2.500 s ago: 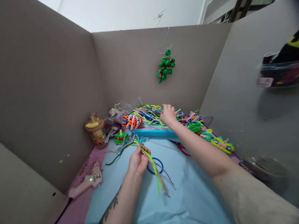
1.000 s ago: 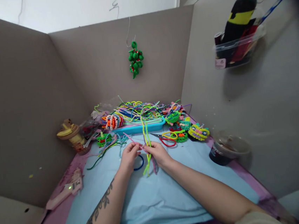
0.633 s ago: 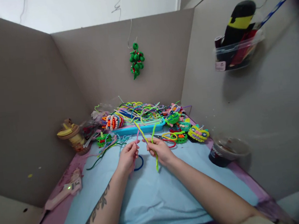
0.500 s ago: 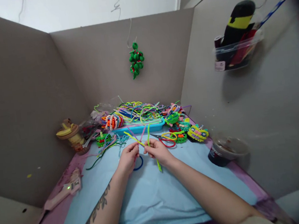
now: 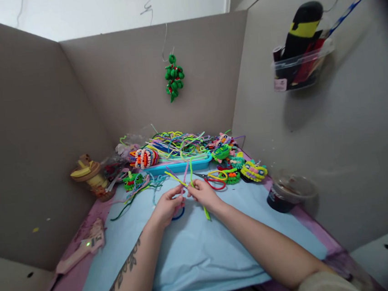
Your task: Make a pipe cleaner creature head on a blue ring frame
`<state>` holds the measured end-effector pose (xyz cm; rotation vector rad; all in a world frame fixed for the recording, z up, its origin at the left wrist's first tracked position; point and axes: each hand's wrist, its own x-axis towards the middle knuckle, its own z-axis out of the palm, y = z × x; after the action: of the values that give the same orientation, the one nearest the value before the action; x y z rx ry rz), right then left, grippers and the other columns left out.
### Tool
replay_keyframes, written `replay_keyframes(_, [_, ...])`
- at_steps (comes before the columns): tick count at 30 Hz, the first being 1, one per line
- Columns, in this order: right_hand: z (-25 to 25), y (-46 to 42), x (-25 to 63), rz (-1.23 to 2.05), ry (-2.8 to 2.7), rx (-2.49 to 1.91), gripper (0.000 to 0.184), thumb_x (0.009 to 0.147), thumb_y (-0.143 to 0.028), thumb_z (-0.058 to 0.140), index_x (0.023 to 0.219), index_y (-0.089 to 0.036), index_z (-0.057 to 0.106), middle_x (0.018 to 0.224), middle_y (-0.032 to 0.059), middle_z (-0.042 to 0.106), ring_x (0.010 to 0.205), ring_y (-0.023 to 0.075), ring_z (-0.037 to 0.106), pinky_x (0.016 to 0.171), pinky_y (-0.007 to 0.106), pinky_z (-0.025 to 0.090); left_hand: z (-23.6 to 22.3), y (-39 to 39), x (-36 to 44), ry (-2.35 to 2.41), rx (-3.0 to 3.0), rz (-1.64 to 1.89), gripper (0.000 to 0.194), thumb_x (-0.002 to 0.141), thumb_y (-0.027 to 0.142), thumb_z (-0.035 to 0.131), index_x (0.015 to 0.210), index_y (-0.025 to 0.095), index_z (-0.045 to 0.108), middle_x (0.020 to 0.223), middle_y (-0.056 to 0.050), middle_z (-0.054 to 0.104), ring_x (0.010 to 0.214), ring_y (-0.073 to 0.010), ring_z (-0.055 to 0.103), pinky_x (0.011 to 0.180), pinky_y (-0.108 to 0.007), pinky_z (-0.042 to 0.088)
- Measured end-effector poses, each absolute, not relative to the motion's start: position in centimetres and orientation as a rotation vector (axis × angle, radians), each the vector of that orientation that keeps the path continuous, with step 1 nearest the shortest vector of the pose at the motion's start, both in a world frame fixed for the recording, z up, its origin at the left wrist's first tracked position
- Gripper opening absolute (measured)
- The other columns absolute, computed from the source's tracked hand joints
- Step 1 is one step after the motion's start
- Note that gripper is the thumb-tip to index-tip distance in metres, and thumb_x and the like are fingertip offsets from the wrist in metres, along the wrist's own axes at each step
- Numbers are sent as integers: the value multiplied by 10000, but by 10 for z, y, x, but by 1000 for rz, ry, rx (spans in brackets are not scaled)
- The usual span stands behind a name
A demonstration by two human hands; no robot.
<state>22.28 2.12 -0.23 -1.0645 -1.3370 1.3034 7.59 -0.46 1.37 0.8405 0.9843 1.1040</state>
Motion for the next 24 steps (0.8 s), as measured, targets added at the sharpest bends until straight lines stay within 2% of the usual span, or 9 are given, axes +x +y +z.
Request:
replay_keyframes(4, [0, 19, 222, 1305, -1349, -1027, 196, 739, -362, 549, 701, -180, 486, 563, -39, 570, 398, 61, 414, 384, 176, 296, 13, -4, 73, 984, 864, 1146, 472, 509, 191, 789, 966, 168, 677, 737, -17, 631, 577, -99, 580, 601, -245, 461])
replay_keyframes(10, [0, 15, 218, 1316, -1476, -1050, 194, 754, -373, 553, 735, -190, 490, 481, -61, 526, 371, 77, 436, 381, 186, 326, 8, -1, 77, 1021, 1047, 1172, 286, 538, 278, 776, 751, 126, 659, 661, -30, 639, 554, -100, 556, 546, -213, 418])
replay_keyframes(15, [-4, 14, 217, 1269, -1547, -1118, 174, 788, -356, 513, 727, -195, 485, 479, -45, 542, 370, 93, 453, 386, 202, 328, 10, -3, 82, 1091, 1136, 1180, 254, 614, 372, 713, 642, 141, 610, 514, 18, 553, 445, -69, 461, 457, -191, 339])
replay_keyframes(20, [-6, 14, 219, 1065, -1563, -1067, 215, 849, -369, 418, 719, -205, 467, 557, -28, 572, 528, 124, 533, 530, 238, 385, 13, -3, 83, 1094, 1107, 1185, 286, 613, 393, 703, 581, 157, 545, 476, 43, 489, 419, -71, 419, 428, -193, 315])
replay_keyframes(24, [6, 13, 226, 854, -1453, -1056, 258, 881, -394, 357, 726, -212, 454, 685, 0, 570, 667, 137, 528, 636, 262, 389, 12, 2, 77, 1156, 1054, 1258, 297, 628, 403, 690, 597, 163, 519, 496, 51, 471, 436, -66, 411, 442, -188, 342])
